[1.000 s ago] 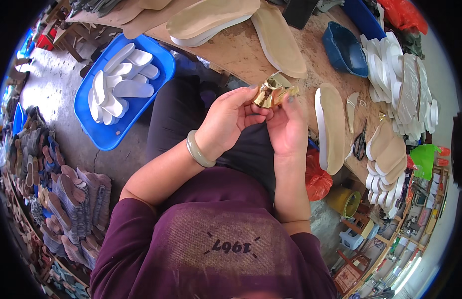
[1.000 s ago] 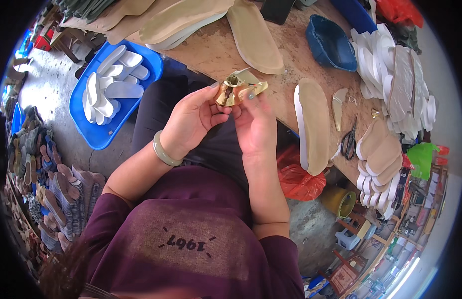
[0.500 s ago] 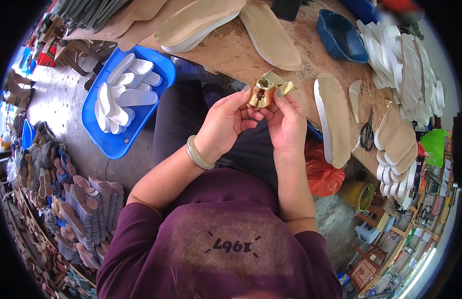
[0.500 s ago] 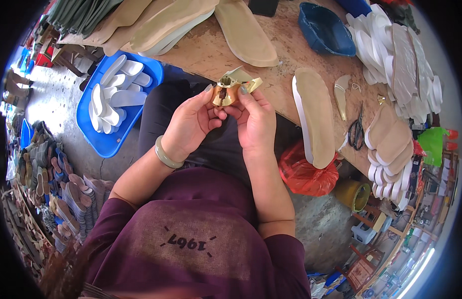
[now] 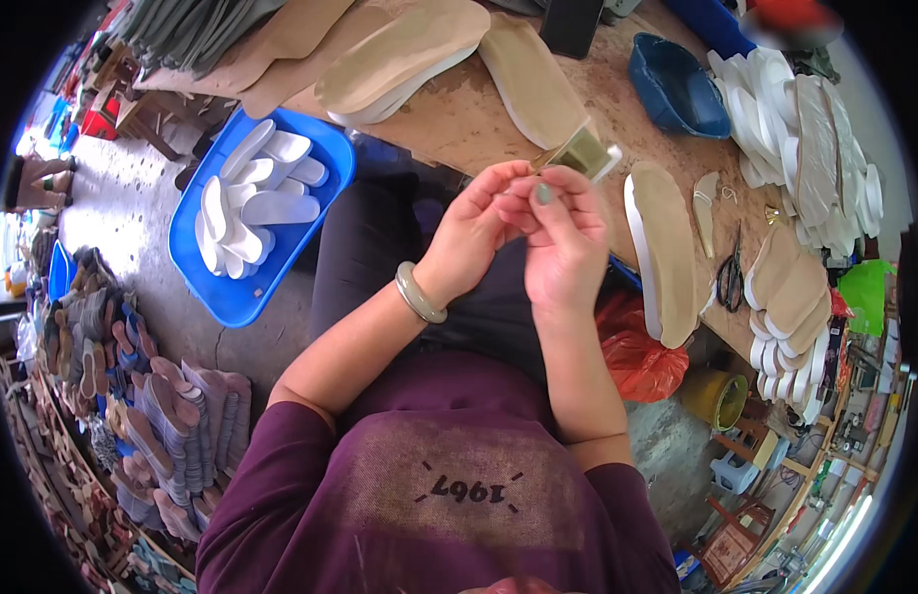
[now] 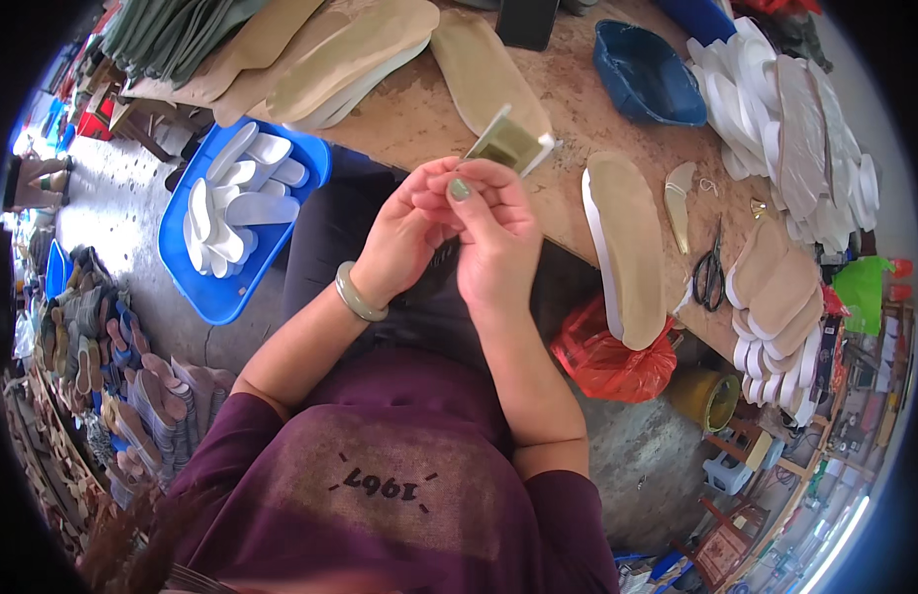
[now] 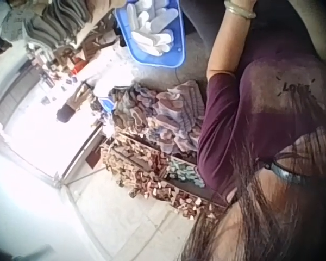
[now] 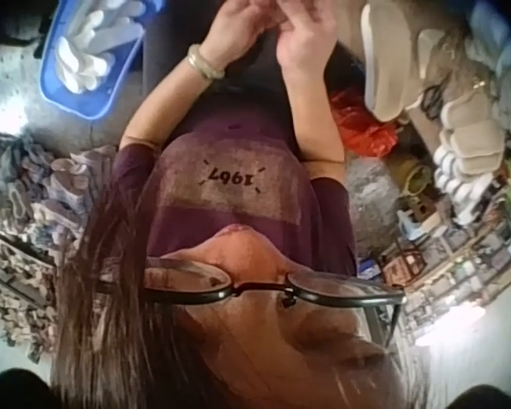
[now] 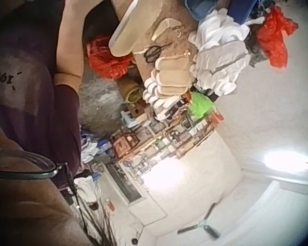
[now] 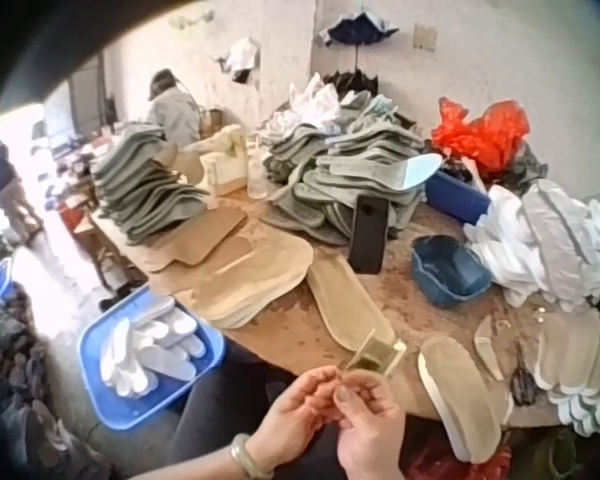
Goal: Applying adhesive to shoe lining components and assembling them, followed by trimming with scissors.
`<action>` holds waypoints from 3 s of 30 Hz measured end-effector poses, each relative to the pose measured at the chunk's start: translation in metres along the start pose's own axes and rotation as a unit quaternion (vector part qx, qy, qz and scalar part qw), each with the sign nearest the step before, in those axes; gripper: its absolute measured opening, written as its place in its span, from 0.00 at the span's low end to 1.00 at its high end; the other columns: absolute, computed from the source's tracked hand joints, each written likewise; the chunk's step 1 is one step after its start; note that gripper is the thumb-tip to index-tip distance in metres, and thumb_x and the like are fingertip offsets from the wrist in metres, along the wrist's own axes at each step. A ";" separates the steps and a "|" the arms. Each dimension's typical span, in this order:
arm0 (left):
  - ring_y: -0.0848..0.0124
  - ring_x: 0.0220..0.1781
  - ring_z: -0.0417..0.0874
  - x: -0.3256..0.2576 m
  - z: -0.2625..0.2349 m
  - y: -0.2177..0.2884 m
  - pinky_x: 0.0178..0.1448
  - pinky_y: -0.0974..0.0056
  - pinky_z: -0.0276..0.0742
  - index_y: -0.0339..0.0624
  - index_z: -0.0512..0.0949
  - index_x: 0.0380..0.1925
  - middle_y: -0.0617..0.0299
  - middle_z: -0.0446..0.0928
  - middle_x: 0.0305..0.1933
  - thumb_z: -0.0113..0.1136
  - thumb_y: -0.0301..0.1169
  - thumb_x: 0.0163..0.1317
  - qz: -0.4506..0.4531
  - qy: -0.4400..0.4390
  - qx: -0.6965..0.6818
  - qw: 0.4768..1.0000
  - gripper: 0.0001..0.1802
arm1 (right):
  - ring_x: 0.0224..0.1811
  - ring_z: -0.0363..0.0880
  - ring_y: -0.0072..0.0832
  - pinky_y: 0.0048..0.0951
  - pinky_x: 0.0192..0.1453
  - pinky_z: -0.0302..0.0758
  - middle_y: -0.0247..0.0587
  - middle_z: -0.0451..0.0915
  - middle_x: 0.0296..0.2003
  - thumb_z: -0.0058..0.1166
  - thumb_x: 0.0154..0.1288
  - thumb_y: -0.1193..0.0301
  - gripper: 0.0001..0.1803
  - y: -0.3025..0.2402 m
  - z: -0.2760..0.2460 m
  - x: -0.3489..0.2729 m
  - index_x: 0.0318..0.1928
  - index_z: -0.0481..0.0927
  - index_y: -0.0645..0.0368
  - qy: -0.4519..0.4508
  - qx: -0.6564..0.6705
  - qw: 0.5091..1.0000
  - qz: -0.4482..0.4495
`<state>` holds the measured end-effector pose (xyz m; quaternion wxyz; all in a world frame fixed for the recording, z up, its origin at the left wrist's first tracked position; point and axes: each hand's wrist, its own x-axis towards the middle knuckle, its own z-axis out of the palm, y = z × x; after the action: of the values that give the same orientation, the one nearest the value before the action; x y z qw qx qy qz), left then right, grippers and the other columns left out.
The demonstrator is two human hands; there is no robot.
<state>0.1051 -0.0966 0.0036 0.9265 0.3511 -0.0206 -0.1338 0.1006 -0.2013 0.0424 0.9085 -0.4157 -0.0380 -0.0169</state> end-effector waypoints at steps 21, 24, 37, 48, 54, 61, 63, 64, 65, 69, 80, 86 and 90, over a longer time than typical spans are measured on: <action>0.58 0.58 0.79 -0.006 -0.003 0.026 0.62 0.57 0.76 0.35 0.65 0.61 0.47 0.74 0.58 0.45 0.46 0.72 -0.152 -0.131 -0.166 0.965 0.28 | 0.37 0.77 0.21 0.22 0.41 0.74 0.36 0.82 0.38 0.54 0.70 0.64 0.19 -0.021 -0.045 0.009 0.54 0.78 0.66 0.018 -0.046 0.988 0.146; 0.62 0.49 0.83 -0.016 -0.006 0.021 0.51 0.63 0.81 0.34 0.66 0.60 0.50 0.76 0.53 0.41 0.52 0.72 -0.178 -0.139 -0.126 0.966 0.32 | 0.27 0.75 0.21 0.25 0.31 0.75 0.35 0.79 0.31 0.52 0.71 0.61 0.22 -0.016 -0.045 -0.004 0.56 0.76 0.65 0.008 0.001 0.985 0.173; 0.69 0.36 0.77 -0.036 0.032 0.010 0.38 0.69 0.72 0.45 0.73 0.51 0.59 0.77 0.39 0.33 0.58 0.71 -0.166 -0.070 -0.087 0.980 0.31 | 0.42 0.82 0.26 0.19 0.26 0.77 0.55 0.71 0.60 0.44 0.73 0.53 0.26 -0.003 -0.035 -0.030 0.59 0.75 0.60 -0.059 0.009 0.998 -0.007; 0.72 0.32 0.75 -0.042 0.042 -0.002 0.37 0.70 0.72 0.42 0.72 0.49 0.61 0.76 0.36 0.32 0.61 0.70 -0.106 0.028 -0.017 0.994 0.34 | 0.16 0.64 0.08 0.13 0.17 0.61 0.38 0.84 0.35 0.43 0.75 0.61 0.21 -0.021 -0.022 -0.033 0.48 0.81 0.67 0.029 -0.244 0.969 0.030; 0.72 0.32 0.77 -0.043 0.034 0.000 0.40 0.69 0.75 0.41 0.70 0.50 0.61 0.76 0.38 0.30 0.59 0.72 -0.182 -0.003 -0.058 0.982 0.33 | 0.15 0.70 0.12 0.15 0.17 0.66 0.48 0.83 0.39 0.41 0.75 0.62 0.22 -0.032 -0.026 -0.022 0.43 0.82 0.70 -0.016 -0.157 0.983 0.096; 0.76 0.43 0.76 -0.026 0.014 0.001 0.49 0.70 0.74 0.40 0.69 0.50 0.63 0.73 0.43 0.41 0.43 0.75 0.055 0.037 0.267 0.961 0.17 | 0.35 0.78 0.22 0.22 0.43 0.74 0.41 0.83 0.36 0.43 0.73 0.67 0.19 -0.034 -0.033 -0.007 0.35 0.83 0.69 0.014 -0.288 0.951 -0.107; 0.79 0.41 0.73 -0.017 0.006 0.015 0.47 0.73 0.72 0.39 0.71 0.45 0.66 0.73 0.41 0.45 0.37 0.75 0.130 -0.005 0.423 0.897 0.12 | 0.38 0.77 0.22 0.23 0.43 0.72 0.41 0.82 0.38 0.44 0.73 0.68 0.18 -0.040 -0.034 -0.004 0.33 0.82 0.69 -0.002 -0.310 0.942 -0.126; 0.79 0.41 0.73 -0.018 0.012 0.017 0.47 0.73 0.72 0.39 0.71 0.45 0.66 0.73 0.41 0.45 0.37 0.75 0.129 -0.004 0.423 0.897 0.12 | 0.37 0.77 0.22 0.22 0.42 0.71 0.40 0.82 0.37 0.44 0.73 0.68 0.18 -0.039 -0.035 -0.004 0.33 0.82 0.69 -0.008 -0.345 0.928 -0.143; 0.80 0.39 0.71 -0.018 0.021 0.019 0.46 0.74 0.70 0.39 0.72 0.44 0.67 0.72 0.39 0.46 0.35 0.74 0.104 -0.032 0.362 0.926 0.11 | 0.36 0.76 0.21 0.22 0.40 0.70 0.39 0.82 0.36 0.44 0.73 0.68 0.18 -0.038 -0.035 -0.005 0.33 0.81 0.69 -0.013 -0.379 0.911 -0.160; 0.81 0.36 0.67 -0.019 0.026 0.021 0.42 0.75 0.68 0.39 0.72 0.41 0.70 0.70 0.36 0.48 0.32 0.73 0.035 -0.062 0.270 0.960 0.08 | 0.33 0.75 0.21 0.22 0.38 0.69 0.39 0.81 0.34 0.46 0.72 0.68 0.17 -0.036 -0.029 -0.009 0.32 0.81 0.69 -0.004 -0.371 0.912 -0.175; 0.72 0.29 0.69 -0.022 0.036 0.026 0.34 0.69 0.68 0.36 0.71 0.31 0.61 0.67 0.28 0.53 0.29 0.69 0.083 -0.016 0.468 0.879 0.08 | 0.30 0.76 0.24 0.23 0.35 0.71 0.42 0.81 0.32 0.50 0.69 0.74 0.13 -0.032 -0.023 -0.018 0.30 0.80 0.70 0.032 -0.424 0.878 -0.221; 0.66 0.22 0.68 -0.013 0.031 0.025 0.27 0.64 0.66 0.37 0.71 0.23 0.59 0.67 0.22 0.53 0.25 0.65 0.142 -0.054 0.486 0.861 0.10 | 0.29 0.76 0.25 0.23 0.34 0.71 0.43 0.81 0.31 0.50 0.68 0.74 0.12 -0.036 -0.024 -0.021 0.29 0.80 0.71 0.004 -0.435 0.878 -0.202; 0.63 0.19 0.67 0.000 0.023 0.022 0.24 0.63 0.64 0.37 0.69 0.19 0.58 0.65 0.18 0.53 0.24 0.62 0.242 -0.070 0.527 0.812 0.12 | 0.30 0.77 0.24 0.23 0.35 0.71 0.43 0.81 0.32 0.50 0.68 0.74 0.13 -0.036 -0.021 -0.022 0.30 0.80 0.71 -0.009 -0.426 0.890 -0.164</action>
<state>0.1074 -0.0957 0.0348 0.5977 0.7592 -0.2367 0.1016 0.0774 -0.2410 0.0541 0.6283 -0.7506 -0.1030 -0.1768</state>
